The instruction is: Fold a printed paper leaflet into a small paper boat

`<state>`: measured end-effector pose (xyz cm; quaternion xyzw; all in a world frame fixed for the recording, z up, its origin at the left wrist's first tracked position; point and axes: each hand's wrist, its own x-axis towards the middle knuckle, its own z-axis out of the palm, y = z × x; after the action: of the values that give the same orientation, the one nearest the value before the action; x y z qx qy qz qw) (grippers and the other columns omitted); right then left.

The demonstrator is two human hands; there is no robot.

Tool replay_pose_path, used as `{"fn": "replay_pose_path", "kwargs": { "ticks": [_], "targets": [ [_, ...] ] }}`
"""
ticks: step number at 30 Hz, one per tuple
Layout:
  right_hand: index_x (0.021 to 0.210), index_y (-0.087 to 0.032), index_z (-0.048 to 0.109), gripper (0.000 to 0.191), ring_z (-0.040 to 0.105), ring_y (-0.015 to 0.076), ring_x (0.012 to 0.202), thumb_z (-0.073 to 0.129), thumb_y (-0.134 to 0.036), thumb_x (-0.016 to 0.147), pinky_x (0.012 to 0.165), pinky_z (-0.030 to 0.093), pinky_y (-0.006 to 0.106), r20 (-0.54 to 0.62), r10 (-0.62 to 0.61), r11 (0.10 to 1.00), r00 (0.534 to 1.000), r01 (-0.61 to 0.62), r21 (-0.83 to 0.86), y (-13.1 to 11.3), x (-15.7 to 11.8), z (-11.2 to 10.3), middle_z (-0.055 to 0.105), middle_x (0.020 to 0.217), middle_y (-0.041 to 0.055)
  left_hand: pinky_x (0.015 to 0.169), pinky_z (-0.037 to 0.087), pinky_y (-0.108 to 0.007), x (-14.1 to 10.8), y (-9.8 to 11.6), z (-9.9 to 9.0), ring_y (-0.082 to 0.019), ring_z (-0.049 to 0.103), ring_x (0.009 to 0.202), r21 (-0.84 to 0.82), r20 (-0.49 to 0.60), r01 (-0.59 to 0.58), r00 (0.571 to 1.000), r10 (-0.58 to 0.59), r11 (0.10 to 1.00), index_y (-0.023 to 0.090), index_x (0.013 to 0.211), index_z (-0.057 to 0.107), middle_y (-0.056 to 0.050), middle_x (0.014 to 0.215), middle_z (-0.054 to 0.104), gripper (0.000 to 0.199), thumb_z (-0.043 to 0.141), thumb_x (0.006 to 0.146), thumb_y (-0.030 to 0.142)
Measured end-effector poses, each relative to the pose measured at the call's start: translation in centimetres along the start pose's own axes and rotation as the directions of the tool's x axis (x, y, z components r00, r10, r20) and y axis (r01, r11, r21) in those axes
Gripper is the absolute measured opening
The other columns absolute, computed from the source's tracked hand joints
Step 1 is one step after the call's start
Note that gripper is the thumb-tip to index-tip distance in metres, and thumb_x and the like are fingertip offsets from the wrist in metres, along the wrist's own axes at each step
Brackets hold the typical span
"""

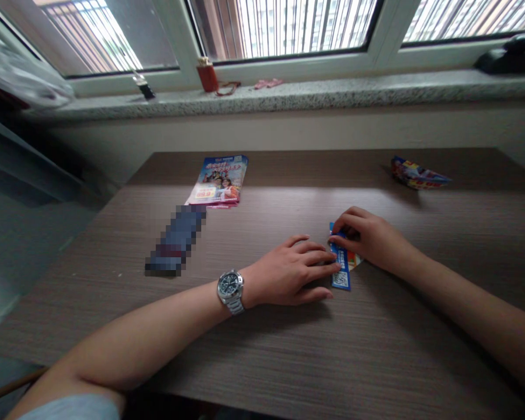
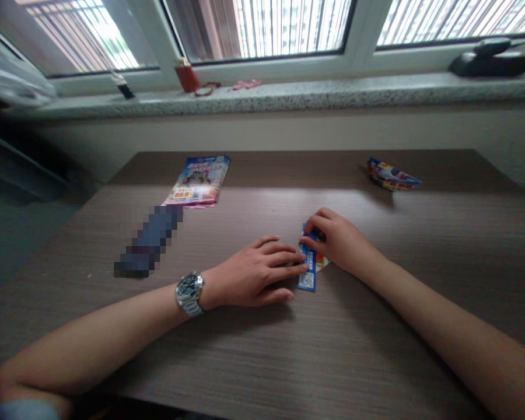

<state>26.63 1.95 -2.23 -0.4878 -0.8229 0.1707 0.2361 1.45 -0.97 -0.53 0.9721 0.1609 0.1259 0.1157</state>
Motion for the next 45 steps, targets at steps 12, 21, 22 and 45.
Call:
{"fn": "replay_pose_path", "kwargs": {
  "ticks": [12,21,22,45],
  "targets": [
    [0.08,-0.021,0.063,0.011,0.06,0.0192,0.077,0.071,-0.026,0.086,0.069,0.051,0.033,-0.066,-0.053,0.997,0.996,0.056,0.046,-1.5,-0.1,1.0,0.06,0.089,0.0052,0.113,0.04,-0.045,-0.1,-4.5,-0.6,-0.024,0.05,0.132,-0.009,-0.158,0.238,0.959,-0.237,0.971,0.02,0.141,0.05,-0.01,0.147,0.052,0.045,0.048,0.097,0.015],
    [0.08,-0.021,0.063,0.008,0.061,0.019,0.078,0.068,-0.019,0.086,0.071,0.051,0.033,-0.059,-0.085,0.993,0.995,0.089,0.073,-2.3,1.0,1.5,0.061,0.088,0.005,0.12,0.028,-0.048,-0.3,-4.7,-0.3,-0.025,0.032,0.147,0.101,0.026,0.186,0.982,-0.19,0.977,0.026,0.15,0.042,-0.004,0.159,0.039,0.052,0.047,0.099,0.022],
    [0.081,-0.021,0.064,0.007,0.061,0.019,0.078,0.069,-0.019,0.086,0.072,0.052,0.033,-0.054,-0.091,0.993,0.994,0.095,0.07,-2.3,1.0,1.5,0.061,0.088,0.0052,0.12,0.028,-0.048,-0.2,-4.6,-0.3,-0.025,0.032,0.147,0.11,0.024,0.187,0.981,-0.191,0.976,0.026,0.15,0.041,-0.004,0.159,0.039,0.052,0.046,0.099,0.022],
    [0.083,-0.022,0.063,0.008,0.059,0.0213,0.087,0.068,-0.023,0.089,0.078,0.05,0.035,0.132,-0.214,0.973,0.968,0.2,0.112,-4.3,-1.6,1.3,0.063,0.095,0.0068,0.12,0.026,-0.047,-0.2,-3.8,-0.2,-0.024,0.035,0.146,0.129,0.021,0.256,0.965,-0.261,0.958,0.027,0.15,0.041,-0.004,0.159,0.039,0.049,0.043,0.101,0.027]
  ]
}}
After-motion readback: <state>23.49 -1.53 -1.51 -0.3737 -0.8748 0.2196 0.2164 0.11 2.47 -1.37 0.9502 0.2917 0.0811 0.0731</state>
